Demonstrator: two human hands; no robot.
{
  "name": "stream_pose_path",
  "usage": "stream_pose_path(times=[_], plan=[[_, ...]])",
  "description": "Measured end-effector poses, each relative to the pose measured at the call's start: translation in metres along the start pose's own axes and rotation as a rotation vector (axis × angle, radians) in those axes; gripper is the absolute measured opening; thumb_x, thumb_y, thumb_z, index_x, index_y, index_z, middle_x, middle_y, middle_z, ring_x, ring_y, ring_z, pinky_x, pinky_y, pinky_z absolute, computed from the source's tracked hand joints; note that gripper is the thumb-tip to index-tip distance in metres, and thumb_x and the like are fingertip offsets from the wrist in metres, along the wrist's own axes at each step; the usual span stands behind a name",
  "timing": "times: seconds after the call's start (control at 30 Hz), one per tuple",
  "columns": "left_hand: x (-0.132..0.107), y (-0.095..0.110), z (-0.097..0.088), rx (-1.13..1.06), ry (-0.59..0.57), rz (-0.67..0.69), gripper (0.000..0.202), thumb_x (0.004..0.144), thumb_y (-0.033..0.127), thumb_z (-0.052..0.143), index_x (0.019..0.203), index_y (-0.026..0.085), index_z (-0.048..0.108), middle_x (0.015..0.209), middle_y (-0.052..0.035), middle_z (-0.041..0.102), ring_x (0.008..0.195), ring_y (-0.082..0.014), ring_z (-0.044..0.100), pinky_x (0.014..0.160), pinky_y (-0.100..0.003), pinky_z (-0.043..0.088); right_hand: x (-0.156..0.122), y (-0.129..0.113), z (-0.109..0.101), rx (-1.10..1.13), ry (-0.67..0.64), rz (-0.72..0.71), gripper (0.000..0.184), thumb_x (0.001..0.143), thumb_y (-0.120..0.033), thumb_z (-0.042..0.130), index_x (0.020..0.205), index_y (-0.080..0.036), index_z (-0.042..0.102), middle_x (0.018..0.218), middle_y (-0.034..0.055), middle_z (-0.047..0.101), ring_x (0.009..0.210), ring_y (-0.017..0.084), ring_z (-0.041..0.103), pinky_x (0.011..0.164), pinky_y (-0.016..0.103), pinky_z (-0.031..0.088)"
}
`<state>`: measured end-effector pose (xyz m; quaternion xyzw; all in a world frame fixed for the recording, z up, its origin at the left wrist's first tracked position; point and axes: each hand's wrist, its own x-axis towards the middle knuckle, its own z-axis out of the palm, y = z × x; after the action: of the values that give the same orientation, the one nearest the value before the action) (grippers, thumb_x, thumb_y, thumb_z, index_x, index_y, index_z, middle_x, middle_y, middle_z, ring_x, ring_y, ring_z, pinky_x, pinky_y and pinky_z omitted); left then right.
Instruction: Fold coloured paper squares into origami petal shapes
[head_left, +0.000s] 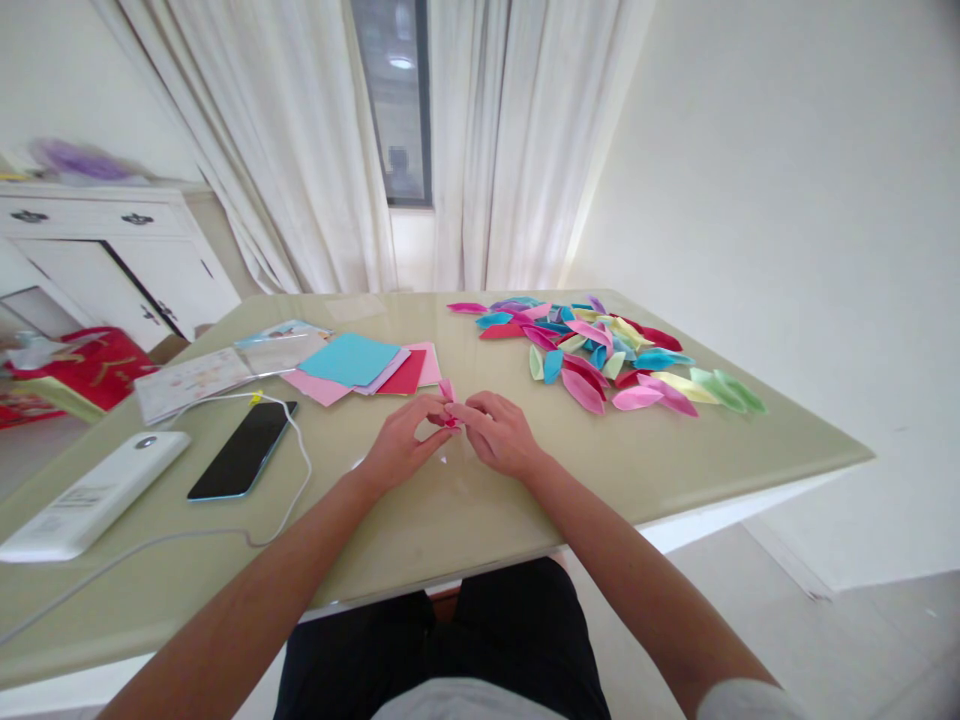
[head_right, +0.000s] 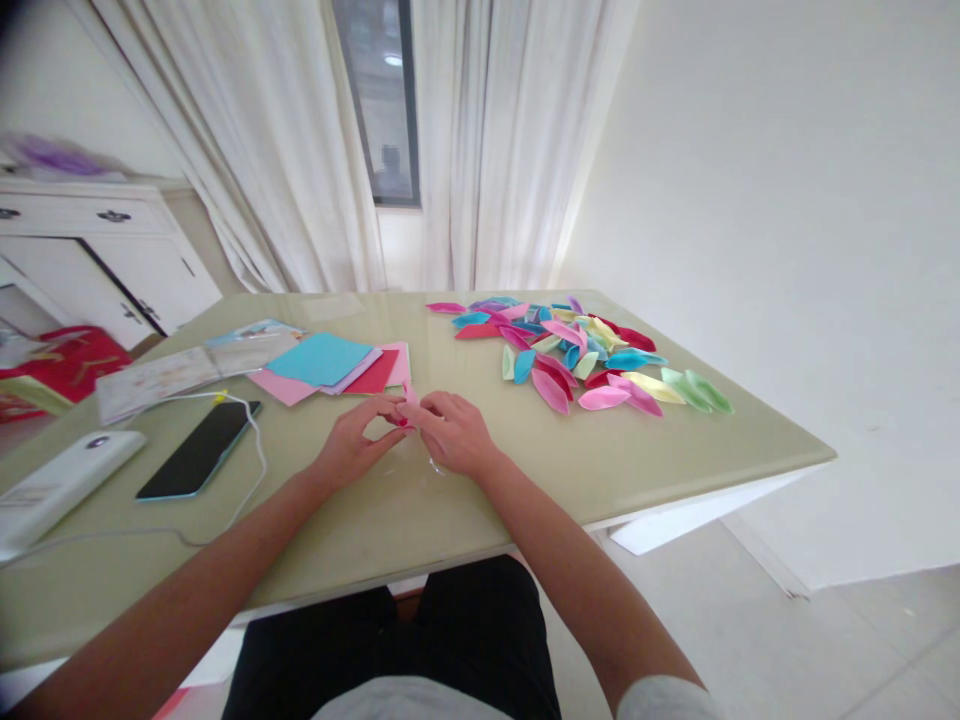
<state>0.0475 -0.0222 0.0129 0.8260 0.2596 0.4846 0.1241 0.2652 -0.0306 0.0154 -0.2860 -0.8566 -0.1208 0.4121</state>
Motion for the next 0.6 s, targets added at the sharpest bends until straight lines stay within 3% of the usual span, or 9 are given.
stream_pose_path(times=[0.13,0.43,0.6], plan=[[0.0007,0.0016,-0.0015,0.003,-0.019,0.001,0.015,0.095,0.025,0.074,0.095,0.021,0.059,0.109,-0.0076,0.075,0.104,-0.0205,0.072,0.088,-0.033,0.057,-0.0001,-0.0005,0.0001,0.023,-0.003,0.04,0.027,0.099,-0.015,0.052,0.122,-0.022,0.063,0.101,0.0088,0.067,0.089,0.022,0.062,0.079,0.034,0.051],[0.0027,0.0011,-0.0019,0.004,-0.02,0.052,0.014,0.096,0.027,0.072,0.094,0.021,0.06,0.104,-0.0074,0.071,0.098,-0.0199,0.068,0.085,-0.035,0.058,-0.0005,-0.0006,0.0012,0.107,0.02,0.065,0.012,0.1,-0.016,0.051,0.108,-0.022,0.058,0.095,0.0086,0.067,0.087,0.023,0.063,0.078,0.035,0.052],[0.0024,-0.0003,-0.0035,0.01,-0.046,0.06,0.018,0.097,0.026,0.071,0.114,0.022,0.065,0.116,-0.0098,0.066,0.11,-0.0215,0.066,0.088,-0.036,0.061,0.0003,-0.0012,0.0008,0.115,0.006,0.061,0.01,0.101,-0.016,0.05,0.105,-0.022,0.058,0.094,0.0084,0.068,0.086,0.023,0.063,0.078,0.035,0.052]])
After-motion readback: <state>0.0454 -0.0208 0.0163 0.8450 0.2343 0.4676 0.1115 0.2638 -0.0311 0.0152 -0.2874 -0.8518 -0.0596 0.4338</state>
